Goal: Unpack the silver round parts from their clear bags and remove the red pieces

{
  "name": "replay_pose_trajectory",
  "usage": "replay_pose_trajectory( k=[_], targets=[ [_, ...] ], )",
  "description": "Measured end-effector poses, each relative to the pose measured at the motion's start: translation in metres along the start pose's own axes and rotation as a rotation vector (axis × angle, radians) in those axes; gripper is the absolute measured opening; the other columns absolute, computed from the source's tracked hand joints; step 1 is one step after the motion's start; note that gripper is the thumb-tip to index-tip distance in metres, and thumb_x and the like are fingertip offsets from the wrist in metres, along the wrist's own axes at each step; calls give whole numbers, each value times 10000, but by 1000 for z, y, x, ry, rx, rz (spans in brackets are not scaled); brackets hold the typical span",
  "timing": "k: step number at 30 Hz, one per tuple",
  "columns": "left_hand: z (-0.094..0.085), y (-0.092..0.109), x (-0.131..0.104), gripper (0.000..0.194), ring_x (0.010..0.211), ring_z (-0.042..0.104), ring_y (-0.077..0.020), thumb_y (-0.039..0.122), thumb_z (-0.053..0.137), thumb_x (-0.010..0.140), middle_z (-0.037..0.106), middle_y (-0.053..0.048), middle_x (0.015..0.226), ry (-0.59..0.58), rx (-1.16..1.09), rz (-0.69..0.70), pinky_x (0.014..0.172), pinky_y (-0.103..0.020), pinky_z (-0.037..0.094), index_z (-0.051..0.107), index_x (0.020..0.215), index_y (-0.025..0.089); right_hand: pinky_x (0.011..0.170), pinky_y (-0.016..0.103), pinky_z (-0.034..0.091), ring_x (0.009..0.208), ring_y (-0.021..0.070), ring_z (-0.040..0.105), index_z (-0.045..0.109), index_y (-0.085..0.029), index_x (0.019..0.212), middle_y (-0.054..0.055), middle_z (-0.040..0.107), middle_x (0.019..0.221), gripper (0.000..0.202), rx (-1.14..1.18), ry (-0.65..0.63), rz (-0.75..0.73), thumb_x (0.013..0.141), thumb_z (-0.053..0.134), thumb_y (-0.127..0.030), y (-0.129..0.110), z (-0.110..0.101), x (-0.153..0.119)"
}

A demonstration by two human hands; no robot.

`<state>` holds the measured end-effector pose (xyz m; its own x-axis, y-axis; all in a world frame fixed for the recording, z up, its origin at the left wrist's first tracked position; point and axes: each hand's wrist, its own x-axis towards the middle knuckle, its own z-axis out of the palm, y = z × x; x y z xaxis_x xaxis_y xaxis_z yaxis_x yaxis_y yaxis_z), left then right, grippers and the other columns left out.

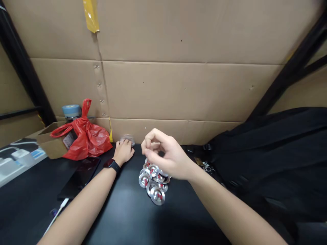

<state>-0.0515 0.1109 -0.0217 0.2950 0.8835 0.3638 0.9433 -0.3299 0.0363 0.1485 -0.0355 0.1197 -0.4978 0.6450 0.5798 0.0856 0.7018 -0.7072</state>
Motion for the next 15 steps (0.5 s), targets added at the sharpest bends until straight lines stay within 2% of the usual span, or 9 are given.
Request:
replay_pose_trajectory(
  k=[4, 6, 7, 10, 13, 15],
  targets=[
    [2, -1, -1, 288, 1248, 422, -350, 331, 499, 879, 561, -161, 1290, 89, 67, 5, 975, -491, 337, 705, 1015, 182, 598, 243, 420, 597, 111, 530, 557, -194, 848, -14, 609, 753, 71, -353, 107, 214, 791, 526, -165, 102, -41, -9],
    [4, -2, -2, 289, 1277, 399, -360, 337, 507, 868, 543, -159, 1327, 116, 74, 7, 985, -503, 332, 716, 1002, 189, 669, 275, 457, 662, 142, 571, 594, -184, 830, 11, 642, 763, 105, -464, 177, 303, 780, 505, -159, 143, -55, -24],
    [4, -2, -3, 293, 1292, 388, -364, 338, 508, 865, 543, -160, 1332, 127, 75, 10, 991, -508, 328, 715, 1011, 192, 710, 295, 474, 698, 154, 591, 616, -181, 845, 28, 667, 808, 144, -503, 168, 317, 772, 498, -142, 157, -59, -31],
    [3, -1, -6, 321, 1314, 385, -362, 325, 500, 866, 571, -167, 1303, 144, 79, 16, 999, -511, 323, 683, 1095, 193, 831, 351, 494, 864, 194, 634, 671, -190, 977, 72, 702, 1019, 261, -569, -7, 253, 778, 524, -107, 177, -57, -43],
    [-3, 2, -12, 374, 1275, 439, -346, 318, 484, 879, 593, -166, 1276, 140, 56, 2, 999, -501, 326, 608, 1209, 194, 968, 392, 463, 1051, 211, 621, 675, -202, 1047, 78, 692, 1128, 278, -546, -168, 160, 870, 479, -115, 176, -47, -40],
    [-8, 5, -15, 397, 1230, 485, -332, 323, 474, 891, 589, -160, 1286, 132, 29, -7, 1002, -492, 325, 562, 1258, 198, 1010, 400, 440, 1104, 210, 605, 666, -202, 1083, 78, 685, 1159, 298, -555, -203, 154, 913, 434, -123, 174, -45, -36]
  ],
)
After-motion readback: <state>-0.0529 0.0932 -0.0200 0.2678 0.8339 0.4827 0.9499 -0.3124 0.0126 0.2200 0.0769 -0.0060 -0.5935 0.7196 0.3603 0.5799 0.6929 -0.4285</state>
